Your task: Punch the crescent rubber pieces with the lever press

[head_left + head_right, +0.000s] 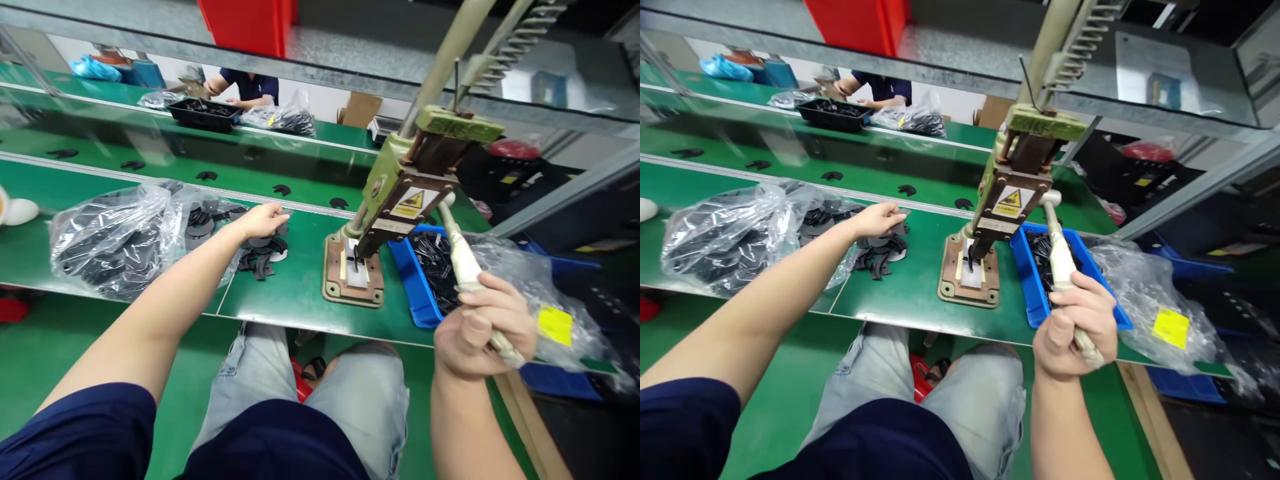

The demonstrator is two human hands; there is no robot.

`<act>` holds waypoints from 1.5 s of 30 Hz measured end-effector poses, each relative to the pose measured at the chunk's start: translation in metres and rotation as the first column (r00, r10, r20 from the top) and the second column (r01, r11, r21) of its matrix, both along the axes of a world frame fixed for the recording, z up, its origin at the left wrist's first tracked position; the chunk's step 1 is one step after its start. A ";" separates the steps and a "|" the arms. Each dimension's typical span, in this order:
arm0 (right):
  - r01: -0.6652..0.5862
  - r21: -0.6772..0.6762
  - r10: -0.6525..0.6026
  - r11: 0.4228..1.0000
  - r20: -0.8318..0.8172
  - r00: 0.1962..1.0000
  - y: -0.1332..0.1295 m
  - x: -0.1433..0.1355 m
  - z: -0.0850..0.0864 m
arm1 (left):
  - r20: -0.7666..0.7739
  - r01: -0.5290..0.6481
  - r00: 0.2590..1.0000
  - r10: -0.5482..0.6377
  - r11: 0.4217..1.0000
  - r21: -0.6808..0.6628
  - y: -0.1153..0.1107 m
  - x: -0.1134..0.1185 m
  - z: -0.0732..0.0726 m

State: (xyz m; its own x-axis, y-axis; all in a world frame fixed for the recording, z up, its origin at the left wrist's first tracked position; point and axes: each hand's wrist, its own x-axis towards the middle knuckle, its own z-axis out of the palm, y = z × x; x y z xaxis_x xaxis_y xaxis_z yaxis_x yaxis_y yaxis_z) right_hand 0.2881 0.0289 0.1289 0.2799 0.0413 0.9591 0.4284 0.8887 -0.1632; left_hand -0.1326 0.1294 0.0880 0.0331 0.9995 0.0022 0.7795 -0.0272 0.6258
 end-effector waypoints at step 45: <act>-0.014 -0.223 0.035 0.975 0.091 0.995 -0.030 -0.004 0.007 | 0.622 0.181 0.749 0.226 0.834 -0.522 -0.016 0.169 -0.015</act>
State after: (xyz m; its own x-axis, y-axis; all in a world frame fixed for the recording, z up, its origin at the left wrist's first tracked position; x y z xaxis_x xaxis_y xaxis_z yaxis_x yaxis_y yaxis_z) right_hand 0.2846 -0.0016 0.1357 0.1852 0.2621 0.9471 0.4299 0.8451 -0.3179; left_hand 0.0368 0.1137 0.0727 0.2044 0.8419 -0.4994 0.1806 0.4690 0.8646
